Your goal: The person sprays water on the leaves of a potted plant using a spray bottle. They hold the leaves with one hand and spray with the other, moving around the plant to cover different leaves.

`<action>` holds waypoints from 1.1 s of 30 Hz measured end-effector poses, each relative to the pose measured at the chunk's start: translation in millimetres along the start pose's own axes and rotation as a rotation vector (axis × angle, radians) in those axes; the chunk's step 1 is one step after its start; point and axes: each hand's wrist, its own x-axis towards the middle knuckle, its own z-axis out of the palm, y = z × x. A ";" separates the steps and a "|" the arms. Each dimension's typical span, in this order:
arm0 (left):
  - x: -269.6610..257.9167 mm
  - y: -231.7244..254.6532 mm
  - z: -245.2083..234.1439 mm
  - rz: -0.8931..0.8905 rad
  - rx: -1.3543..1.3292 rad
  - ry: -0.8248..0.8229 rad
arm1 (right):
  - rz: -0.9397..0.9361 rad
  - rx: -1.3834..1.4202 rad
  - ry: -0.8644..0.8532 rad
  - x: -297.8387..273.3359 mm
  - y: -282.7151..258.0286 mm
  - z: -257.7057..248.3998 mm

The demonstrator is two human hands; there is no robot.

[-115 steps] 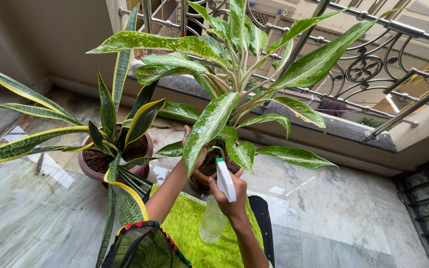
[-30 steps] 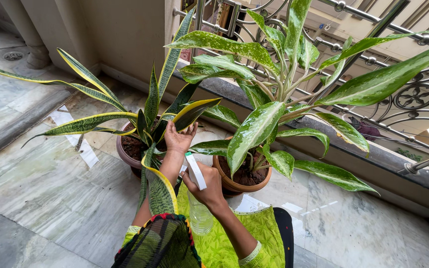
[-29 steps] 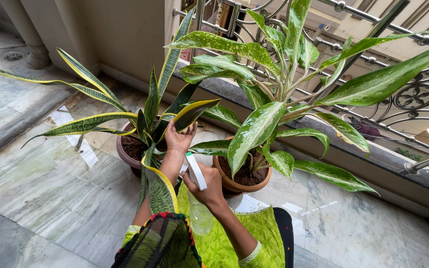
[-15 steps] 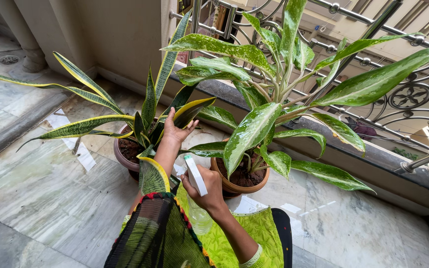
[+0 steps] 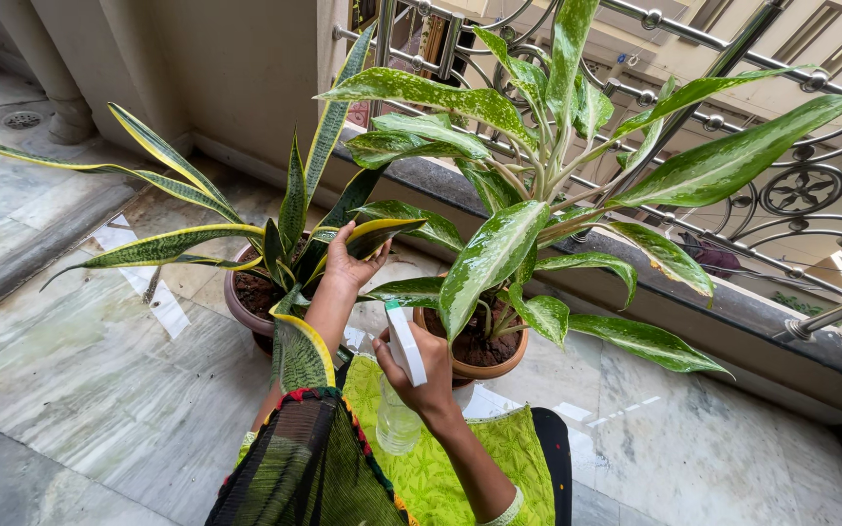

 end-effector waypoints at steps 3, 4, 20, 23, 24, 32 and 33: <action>-17.4 -5.5 4.8 0.007 0.004 0.000 | -0.016 -0.023 -0.007 -3.4 -1.2 -5.8; -23.6 -7.6 7.0 0.003 0.010 -0.017 | -0.015 -0.016 -0.008 -4.4 -1.8 -7.4; -106.5 -46.4 26.3 0.049 -0.005 -0.176 | -0.015 0.053 -0.060 -35.6 -23.3 -39.1; -114.1 -49.1 17.0 0.036 0.004 -0.204 | -0.014 0.043 -0.099 -42.5 -29.8 -45.9; -115.8 -50.1 13.6 0.023 0.003 -0.191 | -0.022 0.037 -0.110 -43.9 -31.5 -47.2; -116.1 -57.7 -8.3 -0.062 0.036 -0.308 | -0.005 0.011 -0.140 -51.3 -35.5 -53.2; -116.4 -58.6 -9.2 -0.072 0.029 -0.337 | -0.006 -0.002 -0.153 -51.6 -35.0 -53.9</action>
